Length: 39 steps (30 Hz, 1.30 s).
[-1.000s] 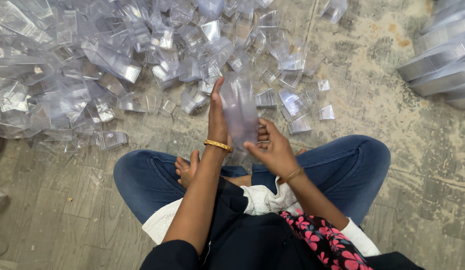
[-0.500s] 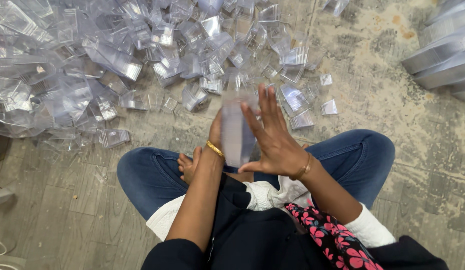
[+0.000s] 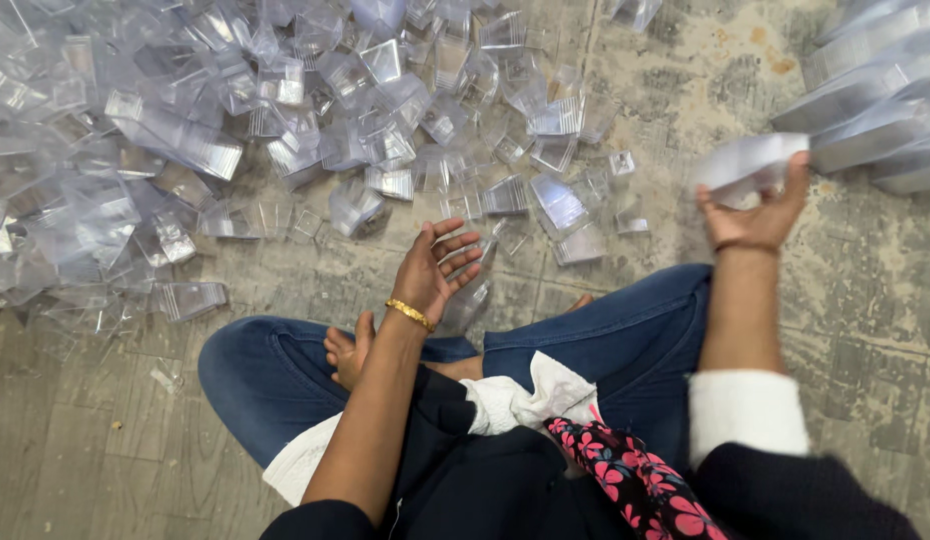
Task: The person sits cross-legged on the floor in front of a large pile of clear plastic cups. They pick up cups one at a time, nest them together into stacks, and place the finished stacks on the floor beside them.
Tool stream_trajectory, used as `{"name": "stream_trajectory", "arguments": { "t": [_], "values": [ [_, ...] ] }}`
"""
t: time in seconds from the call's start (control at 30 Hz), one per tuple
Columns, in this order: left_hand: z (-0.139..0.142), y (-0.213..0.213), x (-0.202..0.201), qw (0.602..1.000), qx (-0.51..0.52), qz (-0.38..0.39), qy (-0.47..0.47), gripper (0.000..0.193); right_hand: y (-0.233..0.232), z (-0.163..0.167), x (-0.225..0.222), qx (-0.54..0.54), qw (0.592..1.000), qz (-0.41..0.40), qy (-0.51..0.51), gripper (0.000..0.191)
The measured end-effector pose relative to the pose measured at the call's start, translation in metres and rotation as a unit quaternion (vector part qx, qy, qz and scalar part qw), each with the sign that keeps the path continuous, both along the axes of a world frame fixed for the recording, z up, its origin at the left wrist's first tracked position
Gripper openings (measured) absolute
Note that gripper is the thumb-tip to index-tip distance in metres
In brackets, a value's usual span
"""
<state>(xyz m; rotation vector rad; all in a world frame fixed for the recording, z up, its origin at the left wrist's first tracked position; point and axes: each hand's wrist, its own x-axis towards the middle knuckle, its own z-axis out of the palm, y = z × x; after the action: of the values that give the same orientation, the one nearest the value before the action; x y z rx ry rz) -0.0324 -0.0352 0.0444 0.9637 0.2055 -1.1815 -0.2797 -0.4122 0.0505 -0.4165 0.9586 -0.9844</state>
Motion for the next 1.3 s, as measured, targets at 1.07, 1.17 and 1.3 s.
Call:
{"name": "stream_trajectory", "arguments": {
  "t": [1.07, 1.17, 1.3],
  "values": [
    [0.038, -0.01, -0.006, 0.99, 0.02, -0.026, -0.134, 0.04, 0.092, 0.0, 0.081, -0.404, 0.785, 0.394, 0.256, 0.022],
    [0.028, -0.019, -0.007, 0.986, 0.018, -0.049, -0.161, 0.04, 0.106, 0.006, 0.067, -0.403, 0.792, 0.432, 0.155, 0.022],
    [0.015, -0.032, -0.02, 0.963, -0.017, -0.169, -0.211, 0.056, 0.152, 0.009, 0.064, -0.399, 0.77, 0.481, 0.13, 0.018]
  ]
}}
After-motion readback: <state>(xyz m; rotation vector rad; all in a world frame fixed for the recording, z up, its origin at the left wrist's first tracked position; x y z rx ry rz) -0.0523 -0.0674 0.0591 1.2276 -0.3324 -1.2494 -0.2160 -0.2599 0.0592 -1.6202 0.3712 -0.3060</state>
